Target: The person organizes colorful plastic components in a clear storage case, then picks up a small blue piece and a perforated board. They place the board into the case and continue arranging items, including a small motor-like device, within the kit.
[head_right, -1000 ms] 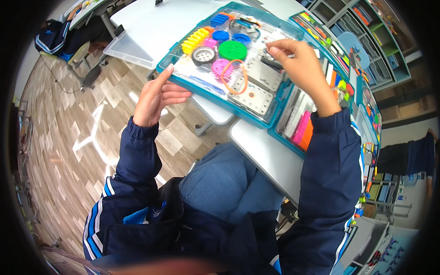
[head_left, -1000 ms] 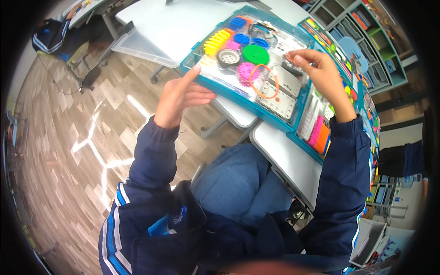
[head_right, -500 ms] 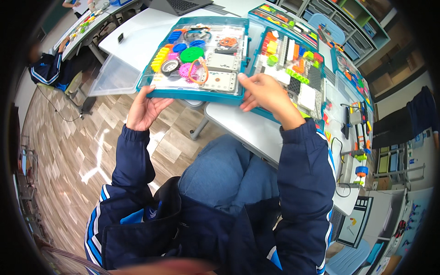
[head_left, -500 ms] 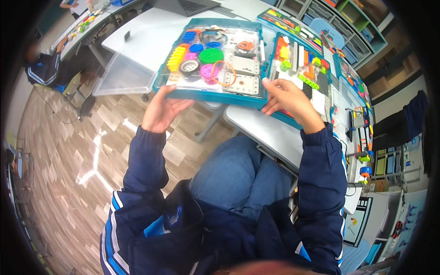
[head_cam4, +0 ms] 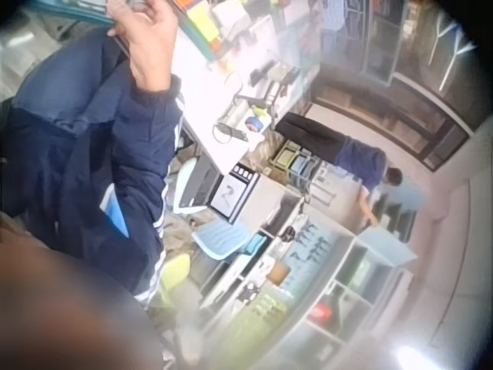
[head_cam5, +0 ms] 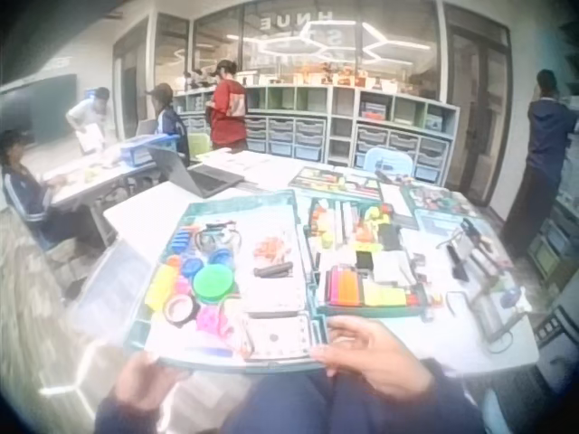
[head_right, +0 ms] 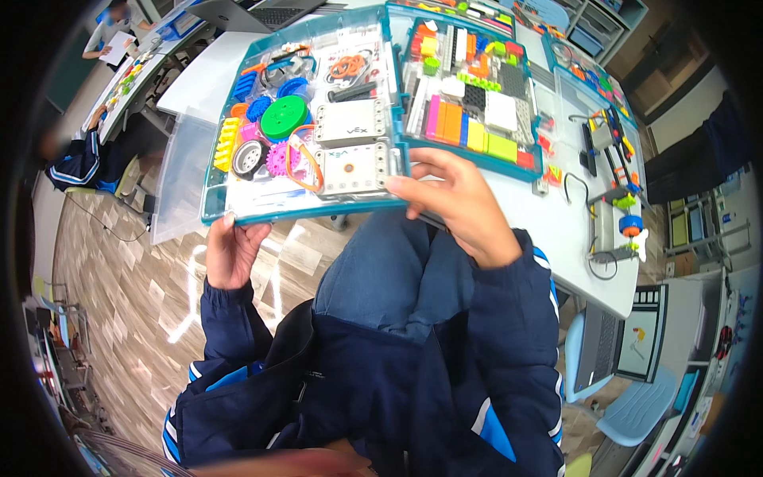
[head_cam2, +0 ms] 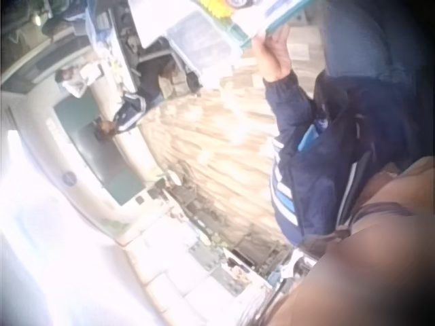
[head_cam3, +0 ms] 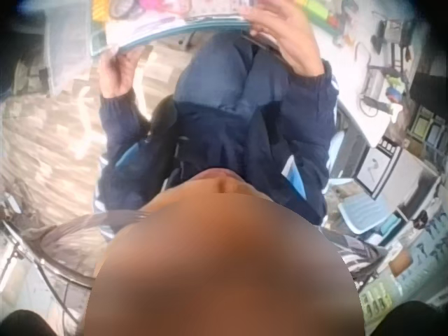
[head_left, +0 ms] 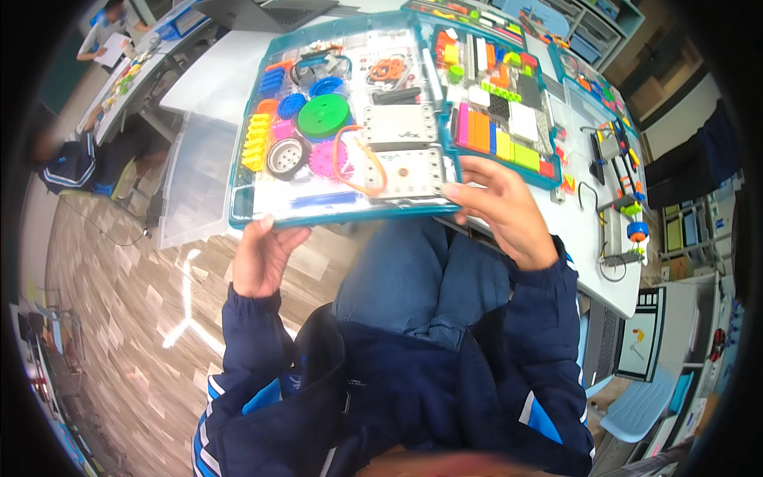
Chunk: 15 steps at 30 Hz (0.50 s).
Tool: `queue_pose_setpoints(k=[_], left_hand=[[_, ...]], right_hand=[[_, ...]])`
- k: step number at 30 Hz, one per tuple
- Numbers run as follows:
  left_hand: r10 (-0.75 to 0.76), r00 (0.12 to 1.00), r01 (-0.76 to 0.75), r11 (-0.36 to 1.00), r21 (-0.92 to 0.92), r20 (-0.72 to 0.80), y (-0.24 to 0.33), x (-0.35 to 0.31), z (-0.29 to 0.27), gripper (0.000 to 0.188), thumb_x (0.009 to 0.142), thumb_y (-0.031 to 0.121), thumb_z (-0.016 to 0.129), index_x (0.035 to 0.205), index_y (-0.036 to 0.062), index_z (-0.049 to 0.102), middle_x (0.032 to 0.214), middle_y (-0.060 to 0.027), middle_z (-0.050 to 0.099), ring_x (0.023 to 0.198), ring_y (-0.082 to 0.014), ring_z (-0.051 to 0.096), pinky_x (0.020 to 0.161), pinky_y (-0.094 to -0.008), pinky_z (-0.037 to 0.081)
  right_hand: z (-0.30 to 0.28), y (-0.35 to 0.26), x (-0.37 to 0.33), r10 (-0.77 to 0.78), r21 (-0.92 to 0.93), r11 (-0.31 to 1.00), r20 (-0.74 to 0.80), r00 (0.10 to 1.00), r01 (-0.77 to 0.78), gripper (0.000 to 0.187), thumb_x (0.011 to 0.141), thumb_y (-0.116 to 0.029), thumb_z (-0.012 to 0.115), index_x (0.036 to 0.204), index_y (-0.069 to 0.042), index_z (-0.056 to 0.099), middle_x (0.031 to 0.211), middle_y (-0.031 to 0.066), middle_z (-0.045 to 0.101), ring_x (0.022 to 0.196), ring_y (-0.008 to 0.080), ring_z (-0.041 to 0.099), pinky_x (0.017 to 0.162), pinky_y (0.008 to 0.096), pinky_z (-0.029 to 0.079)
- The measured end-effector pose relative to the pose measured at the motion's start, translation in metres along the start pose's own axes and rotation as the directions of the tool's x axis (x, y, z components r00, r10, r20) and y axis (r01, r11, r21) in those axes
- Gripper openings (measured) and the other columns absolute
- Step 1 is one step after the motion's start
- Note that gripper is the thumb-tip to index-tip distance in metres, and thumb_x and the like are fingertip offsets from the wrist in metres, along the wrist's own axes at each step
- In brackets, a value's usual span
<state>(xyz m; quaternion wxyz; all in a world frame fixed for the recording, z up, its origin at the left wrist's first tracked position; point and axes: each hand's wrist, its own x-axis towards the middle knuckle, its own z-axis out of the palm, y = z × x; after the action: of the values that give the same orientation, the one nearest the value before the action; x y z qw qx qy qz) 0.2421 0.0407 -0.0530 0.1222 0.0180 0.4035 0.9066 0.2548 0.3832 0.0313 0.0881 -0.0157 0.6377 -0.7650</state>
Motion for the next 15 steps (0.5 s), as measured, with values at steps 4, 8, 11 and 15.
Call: queue_pose_setpoints(k=[4,8,11,15], left_hand=[[-0.043,0.994,0.05,0.997,-0.065,0.099,-0.023,-0.028,0.033,0.06,0.091,0.018,0.06,0.142,-0.0059,0.039,0.129,-0.0239,0.06,0.114,-0.0372,0.064,0.099,-0.0502,0.054],[-0.128,0.981,0.126,0.992,0.019,0.149,-0.05,-0.042,0.064,0.067,0.088,0.019,0.064,0.143,-0.0066,0.036,0.134,-0.0247,0.056,0.118,-0.0384,0.061,0.099,-0.0535,0.053],[-0.221,0.945,0.215,0.975,0.055,0.243,-0.067,-0.045,0.078,0.067,0.086,0.016,0.066,0.143,-0.0043,0.037,0.135,-0.0224,0.055,0.12,-0.0363,0.06,0.099,-0.0527,0.052],[-0.307,0.894,0.328,0.945,-0.009,0.327,-0.088,-0.049,0.087,0.062,0.084,0.004,0.07,0.14,0.0015,0.044,0.131,-0.0145,0.058,0.117,-0.027,0.059,0.098,-0.0431,0.051]], right_hand=[[-0.015,-0.004,-0.062,-0.023,-0.031,0.999,-0.166,0.986,0.018,0.056,0.085,-0.005,0.075,0.132,0.011,0.05,0.111,0.0111,0.063,0.085,0.0122,0.063,0.064,0.0238,0.047],[-0.032,0.003,-0.122,-0.049,-0.048,0.998,-0.294,0.955,0.037,0.059,0.084,-0.001,0.072,0.136,0.012,0.047,0.126,0.0166,0.061,0.098,0.0156,0.064,0.071,0.0242,0.049],[-0.046,0.016,-0.157,-0.09,-0.055,0.996,-0.354,0.931,0.075,0.064,0.083,-0.002,0.072,0.138,0.014,0.043,0.13,0.0202,0.059,0.112,0.0221,0.063,0.093,0.0309,0.05],[-0.065,0.029,-0.191,-0.093,-0.109,0.993,-0.418,0.904,0.051,0.069,0.081,-0.005,0.074,0.138,0.016,0.041,0.13,0.0211,0.059,0.114,0.024,0.062,0.099,0.0345,0.048]])
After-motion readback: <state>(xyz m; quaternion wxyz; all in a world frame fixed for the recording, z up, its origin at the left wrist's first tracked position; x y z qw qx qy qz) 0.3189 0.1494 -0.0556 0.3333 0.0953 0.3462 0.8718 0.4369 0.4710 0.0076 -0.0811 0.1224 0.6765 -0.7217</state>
